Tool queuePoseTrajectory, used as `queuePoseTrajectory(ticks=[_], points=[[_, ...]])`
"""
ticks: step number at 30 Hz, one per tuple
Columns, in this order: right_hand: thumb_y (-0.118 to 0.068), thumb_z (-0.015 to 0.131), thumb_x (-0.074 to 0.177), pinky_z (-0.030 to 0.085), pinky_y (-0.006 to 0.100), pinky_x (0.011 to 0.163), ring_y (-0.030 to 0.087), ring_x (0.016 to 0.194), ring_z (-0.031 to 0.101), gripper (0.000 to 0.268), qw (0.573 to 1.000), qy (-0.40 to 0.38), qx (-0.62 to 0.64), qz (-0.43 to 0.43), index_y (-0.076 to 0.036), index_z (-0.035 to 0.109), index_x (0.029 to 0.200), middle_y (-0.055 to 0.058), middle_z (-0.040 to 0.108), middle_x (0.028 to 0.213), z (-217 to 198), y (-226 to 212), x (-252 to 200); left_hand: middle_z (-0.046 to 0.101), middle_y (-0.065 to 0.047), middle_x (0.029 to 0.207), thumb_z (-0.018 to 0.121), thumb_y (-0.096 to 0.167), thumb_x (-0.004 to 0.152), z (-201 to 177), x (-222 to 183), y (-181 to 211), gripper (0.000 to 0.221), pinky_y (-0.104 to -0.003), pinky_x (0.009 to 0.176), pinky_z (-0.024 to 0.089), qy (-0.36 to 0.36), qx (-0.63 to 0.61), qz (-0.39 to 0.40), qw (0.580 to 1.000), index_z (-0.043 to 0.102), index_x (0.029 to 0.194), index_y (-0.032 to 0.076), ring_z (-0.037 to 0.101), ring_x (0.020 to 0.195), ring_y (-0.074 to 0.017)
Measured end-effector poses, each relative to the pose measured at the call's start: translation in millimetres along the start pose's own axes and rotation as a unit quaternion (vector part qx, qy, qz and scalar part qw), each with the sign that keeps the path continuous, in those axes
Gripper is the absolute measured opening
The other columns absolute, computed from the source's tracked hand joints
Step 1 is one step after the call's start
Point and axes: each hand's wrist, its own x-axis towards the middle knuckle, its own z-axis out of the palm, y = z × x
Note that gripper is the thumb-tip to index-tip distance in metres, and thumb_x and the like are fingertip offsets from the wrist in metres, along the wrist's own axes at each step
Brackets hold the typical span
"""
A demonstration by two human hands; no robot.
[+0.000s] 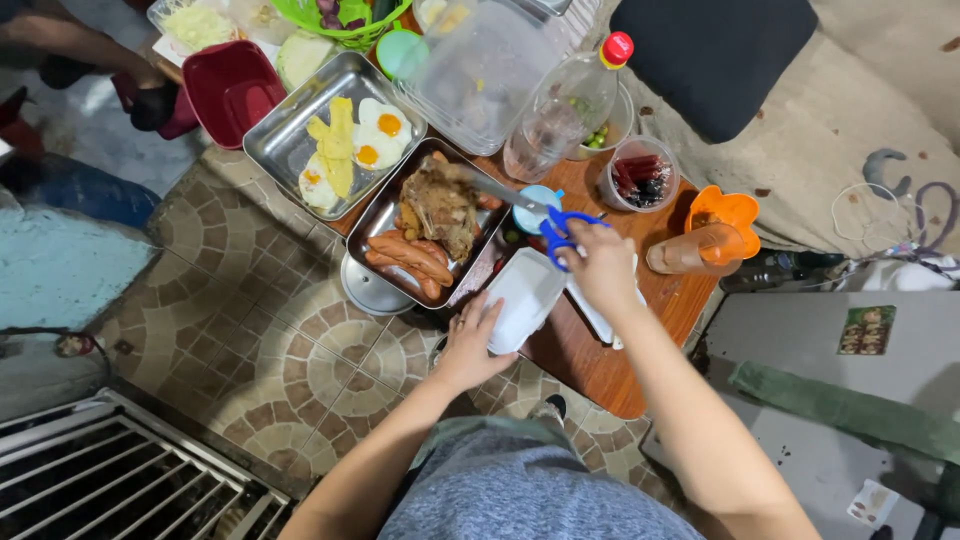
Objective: A person is assembling a meal box by transferring fried eggs, meat, and sausages from metal trays into a styrofoam container using a spatula and scissors.
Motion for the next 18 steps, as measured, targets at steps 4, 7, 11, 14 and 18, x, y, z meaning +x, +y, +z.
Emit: queuePoseTrajectory(ticks=[4,7,11,14,18], points=[[-0.031,0.076,0.088,0.051,0.046,0.091,0.034,0.118,0.066,0.038,0.977,-0.089,0.163,0.101,-0.022,0.074,0.125,0.011,0.074,0.118,-42.7,21.6,2.3,0.025,-0.025,0.162,0.079,0.043,0.08,0.5,0.4,-12.4,0.095,-0.066,0.115,0.029,0.048,-0.082,0.01,0.995,0.035,0.157,0.011,0.028,0.148,-0.0483],[-0.026,0.076,0.087,0.05,0.045,0.093,0.034,0.121,0.065,0.041,0.954,-0.139,0.222,0.146,-0.02,0.073,0.128,0.014,0.073,0.119,-69.4,38.2,4.9,0.029,-0.024,0.161,0.081,0.042,0.08,-1.6,0.6,-19.0,0.092,-0.06,0.119,0.029,0.083,-0.129,-0.011,0.988,0.039,0.157,0.014,0.031,0.148,-0.0472],[-0.025,0.074,0.091,0.052,0.04,0.088,0.023,0.111,0.067,0.041,0.935,-0.187,0.237,0.184,-0.019,0.072,0.132,0.01,0.072,0.121,-117.2,54.0,4.5,0.033,-0.016,0.162,0.08,0.046,0.083,-9.7,-0.4,-9.9,0.084,-0.055,0.12,0.031,0.105,-0.207,-0.069,0.97,0.044,0.155,0.022,0.034,0.148,-0.0406],[-0.017,0.069,0.094,0.051,0.046,0.092,0.032,0.113,0.067,0.037,0.919,-0.22,0.248,0.214,-0.014,0.071,0.131,0.02,0.072,0.123,-175.0,53.5,4.0,0.043,-0.017,0.156,0.078,0.042,0.088,-5.0,5.8,-15.2,0.073,-0.052,0.119,0.033,0.168,-0.295,-0.132,0.931,0.05,0.152,0.02,0.04,0.145,-0.0391],[-0.023,0.067,0.093,0.038,0.028,0.107,0.013,0.118,0.06,0.044,0.888,-0.336,0.162,0.268,-0.024,0.069,0.137,-0.007,0.07,0.134,-219.3,73.2,3.3,0.041,-0.005,0.162,0.055,0.049,0.093,-22.5,17.4,-14.4,0.068,-0.043,0.119,0.033,0.165,-0.411,-0.241,0.863,0.041,0.154,0.022,0.041,0.146,-0.0243]])
